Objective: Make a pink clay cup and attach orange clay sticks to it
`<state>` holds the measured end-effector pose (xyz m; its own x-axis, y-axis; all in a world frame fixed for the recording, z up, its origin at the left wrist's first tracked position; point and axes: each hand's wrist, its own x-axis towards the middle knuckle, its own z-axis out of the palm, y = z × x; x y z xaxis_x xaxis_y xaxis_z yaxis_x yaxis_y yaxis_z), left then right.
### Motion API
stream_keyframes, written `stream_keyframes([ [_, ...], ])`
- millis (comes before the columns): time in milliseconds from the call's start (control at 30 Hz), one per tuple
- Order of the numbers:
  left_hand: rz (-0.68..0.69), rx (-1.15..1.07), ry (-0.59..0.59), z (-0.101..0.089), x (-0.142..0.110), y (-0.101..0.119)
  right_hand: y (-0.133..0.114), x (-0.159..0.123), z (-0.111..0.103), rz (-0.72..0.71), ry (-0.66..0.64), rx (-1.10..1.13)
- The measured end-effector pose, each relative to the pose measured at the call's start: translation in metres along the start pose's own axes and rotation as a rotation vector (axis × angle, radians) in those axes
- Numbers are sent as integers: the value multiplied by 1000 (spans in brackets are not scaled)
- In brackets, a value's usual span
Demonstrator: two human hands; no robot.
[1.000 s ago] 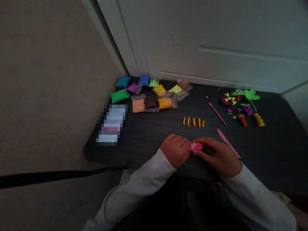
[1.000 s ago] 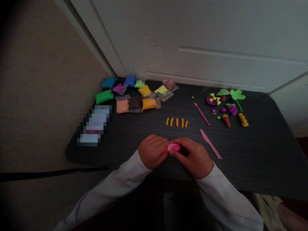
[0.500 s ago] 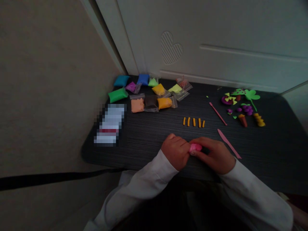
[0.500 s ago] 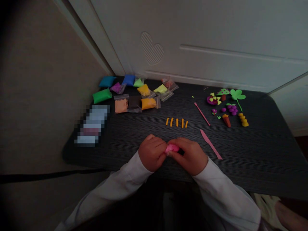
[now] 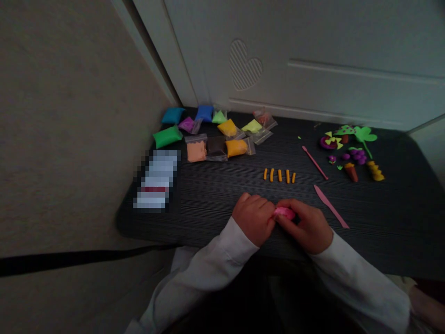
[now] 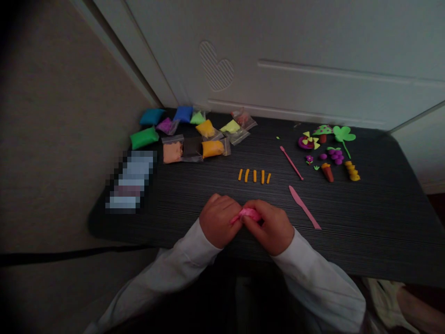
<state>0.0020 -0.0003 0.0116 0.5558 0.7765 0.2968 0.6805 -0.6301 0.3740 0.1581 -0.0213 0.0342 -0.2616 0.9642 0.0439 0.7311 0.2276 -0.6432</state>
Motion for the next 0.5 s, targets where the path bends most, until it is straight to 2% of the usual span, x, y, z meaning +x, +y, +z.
stream_keyframes([
  [167, 32, -87, -79, -5, -3, -4, 3, -2, -5, 73, -71, 206],
  [267, 24, -137, -89, -9, -8, -9, 7, -7, -20, 120, -61, 351],
  [333, -9, -166, -78, -12, -11, -15, 12, -12, -36, 202, 25, 443],
  [433, -67, -224, -56, -16, -16, -22, 20, -21, -57, 389, 308, 633],
  [500, -82, -250, -47, -17, -16, -25, 21, -26, -63, 360, 420, 734],
])
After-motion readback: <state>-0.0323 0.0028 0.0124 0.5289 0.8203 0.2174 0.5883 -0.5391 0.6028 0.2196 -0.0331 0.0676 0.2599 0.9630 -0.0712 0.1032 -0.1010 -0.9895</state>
